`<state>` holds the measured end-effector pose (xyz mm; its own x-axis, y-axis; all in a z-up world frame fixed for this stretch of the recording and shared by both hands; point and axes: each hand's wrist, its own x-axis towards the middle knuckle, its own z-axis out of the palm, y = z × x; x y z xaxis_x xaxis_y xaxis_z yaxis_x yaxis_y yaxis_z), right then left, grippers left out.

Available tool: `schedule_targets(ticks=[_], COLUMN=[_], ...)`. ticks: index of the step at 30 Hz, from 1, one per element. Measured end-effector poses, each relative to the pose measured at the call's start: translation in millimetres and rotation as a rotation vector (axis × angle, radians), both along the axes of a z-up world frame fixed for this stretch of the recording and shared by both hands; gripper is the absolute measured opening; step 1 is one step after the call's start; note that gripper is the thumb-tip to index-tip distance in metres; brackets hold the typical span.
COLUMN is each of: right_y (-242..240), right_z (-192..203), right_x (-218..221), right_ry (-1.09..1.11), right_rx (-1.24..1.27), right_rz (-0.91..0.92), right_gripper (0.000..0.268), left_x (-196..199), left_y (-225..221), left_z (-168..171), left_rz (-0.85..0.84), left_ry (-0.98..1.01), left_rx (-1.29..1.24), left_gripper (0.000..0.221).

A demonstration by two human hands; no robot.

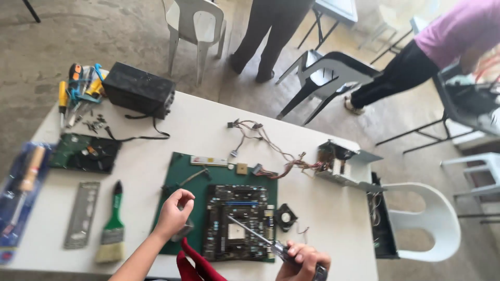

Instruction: Disassembling components from a computer motherboard using a screwdriver on a repair bench.

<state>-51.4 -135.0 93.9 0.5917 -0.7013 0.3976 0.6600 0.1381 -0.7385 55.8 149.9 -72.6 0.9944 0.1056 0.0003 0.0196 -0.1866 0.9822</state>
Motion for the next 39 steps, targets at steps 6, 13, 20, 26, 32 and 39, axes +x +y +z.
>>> schedule_targets(ticks=[6, 13, 20, 26, 32, 39], right_y=[-58.5, -100.0, -113.1, -128.1, -128.4, -135.3], right_z=[26.9, 43.3, 29.8, 29.2, 19.7, 18.1], right_x=[-11.6, -39.5, -61.3, -70.4, -77.2, -79.6], right_ry=[0.189, 0.155, 0.114, 0.136, 0.125, 0.131], right_rx=[0.119, 0.109, 0.122, 0.096, 0.099, 0.117], right_rz=[0.084, 0.259, 0.317, 0.320, 0.345, 0.360], right_gripper=[0.028, 0.027, 0.022, 0.022, 0.022, 0.022], left_x=[-53.5, -103.6, -113.8, -114.9, -121.7, -125.9], left_y=[-94.2, -135.4, -139.6, -144.8, -153.3, -150.0], left_z=[-5.3, 45.1, 59.5, 55.3, 60.8, 64.6], left_rz=[-0.043, -0.044, -0.234, -0.265, -0.273, -0.310], left_ry=[0.214, 0.114, -0.051, -0.050, -0.019, -0.039], left_rx=[-0.376, -0.210, -0.188, -0.163, -0.128, -0.042], left_gripper=[0.012, 0.017, 0.017, 0.019, 0.017, 0.016])
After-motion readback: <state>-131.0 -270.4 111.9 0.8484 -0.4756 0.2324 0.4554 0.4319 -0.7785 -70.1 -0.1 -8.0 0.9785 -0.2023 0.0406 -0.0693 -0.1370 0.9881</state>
